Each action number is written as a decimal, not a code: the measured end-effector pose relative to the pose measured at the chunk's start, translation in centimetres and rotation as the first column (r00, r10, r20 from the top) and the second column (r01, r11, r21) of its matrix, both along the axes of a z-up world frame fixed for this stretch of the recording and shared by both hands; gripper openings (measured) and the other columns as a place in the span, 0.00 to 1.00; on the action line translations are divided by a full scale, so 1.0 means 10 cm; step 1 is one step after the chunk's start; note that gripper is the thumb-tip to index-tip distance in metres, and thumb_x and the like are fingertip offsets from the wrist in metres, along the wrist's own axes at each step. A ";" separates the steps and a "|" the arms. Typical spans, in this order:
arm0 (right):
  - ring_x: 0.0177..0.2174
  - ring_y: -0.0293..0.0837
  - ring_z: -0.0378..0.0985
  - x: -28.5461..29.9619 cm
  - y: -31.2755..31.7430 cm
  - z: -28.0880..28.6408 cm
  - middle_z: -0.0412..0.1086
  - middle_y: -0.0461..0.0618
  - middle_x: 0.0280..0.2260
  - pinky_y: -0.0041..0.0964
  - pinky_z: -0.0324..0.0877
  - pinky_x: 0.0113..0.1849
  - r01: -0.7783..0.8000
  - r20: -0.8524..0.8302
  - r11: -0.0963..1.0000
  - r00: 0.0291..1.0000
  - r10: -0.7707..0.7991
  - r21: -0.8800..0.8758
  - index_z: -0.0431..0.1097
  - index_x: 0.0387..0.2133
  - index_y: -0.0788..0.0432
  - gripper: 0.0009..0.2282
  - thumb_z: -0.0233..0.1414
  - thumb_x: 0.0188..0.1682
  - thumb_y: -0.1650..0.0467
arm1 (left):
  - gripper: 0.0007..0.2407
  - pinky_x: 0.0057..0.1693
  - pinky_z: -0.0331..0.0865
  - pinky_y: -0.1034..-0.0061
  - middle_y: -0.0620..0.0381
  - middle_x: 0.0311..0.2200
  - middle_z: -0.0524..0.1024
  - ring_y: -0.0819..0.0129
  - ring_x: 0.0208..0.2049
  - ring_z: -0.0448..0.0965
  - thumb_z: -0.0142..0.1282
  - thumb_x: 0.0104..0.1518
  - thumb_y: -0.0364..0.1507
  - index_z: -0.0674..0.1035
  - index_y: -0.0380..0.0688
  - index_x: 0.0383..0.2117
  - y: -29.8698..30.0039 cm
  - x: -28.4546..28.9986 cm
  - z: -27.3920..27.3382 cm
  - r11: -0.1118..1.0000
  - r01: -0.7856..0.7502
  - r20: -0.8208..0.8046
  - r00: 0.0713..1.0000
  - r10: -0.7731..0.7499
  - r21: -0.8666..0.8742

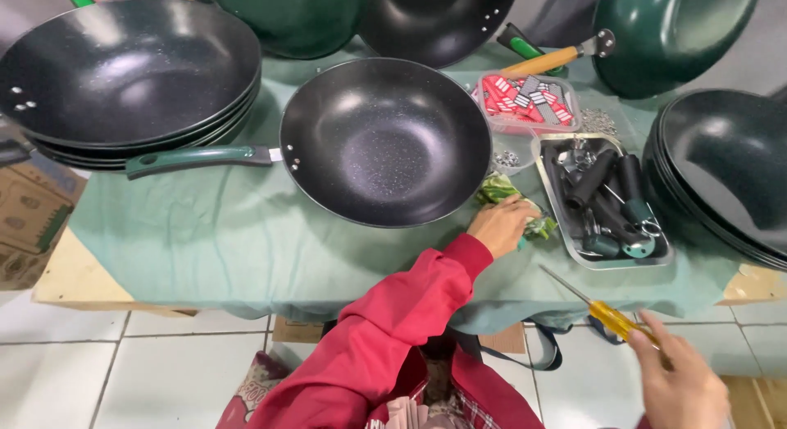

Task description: Assembling a handle onto a wok using a screwdriver and screws.

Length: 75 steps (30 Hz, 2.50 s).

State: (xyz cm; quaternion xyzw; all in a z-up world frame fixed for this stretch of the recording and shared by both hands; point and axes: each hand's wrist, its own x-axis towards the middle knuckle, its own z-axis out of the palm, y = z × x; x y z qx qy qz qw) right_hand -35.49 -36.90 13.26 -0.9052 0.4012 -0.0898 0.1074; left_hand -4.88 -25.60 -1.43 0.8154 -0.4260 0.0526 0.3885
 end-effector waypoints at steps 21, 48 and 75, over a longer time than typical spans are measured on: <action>0.38 0.38 0.74 2.46 1.17 0.41 0.76 0.51 0.41 0.29 0.69 0.44 -0.842 0.723 0.484 0.485 0.491 0.237 0.76 0.50 0.61 0.11 0.53 0.56 0.72 | 0.24 0.42 0.77 0.73 0.42 0.38 0.82 0.63 0.36 0.82 0.52 0.57 0.44 0.80 0.34 0.49 4.08 0.17 0.98 0.708 -0.689 -0.904 0.388 0.180 -0.155; 0.26 0.41 0.78 4.24 1.43 -0.51 0.70 0.50 0.32 0.27 0.73 0.28 -0.882 0.883 0.032 0.469 -0.026 0.470 0.72 0.53 0.63 0.13 0.56 0.55 0.73 | 0.34 0.56 0.72 0.52 0.43 0.53 0.73 0.48 0.55 0.74 0.53 0.40 0.13 0.64 0.36 0.62 3.34 0.89 1.37 0.143 -0.884 -0.872 0.464 0.156 -0.445; 0.29 0.45 0.81 4.63 1.43 0.04 0.70 0.54 0.37 0.30 0.80 0.32 -0.929 0.895 0.029 0.347 -0.279 0.369 0.70 0.42 0.58 0.06 0.58 0.55 0.72 | 0.35 0.53 0.74 0.77 0.54 0.42 0.81 0.70 0.45 0.78 0.46 0.28 0.12 0.79 0.41 0.54 3.22 2.02 1.23 0.356 -0.398 -0.382 0.917 0.119 -0.845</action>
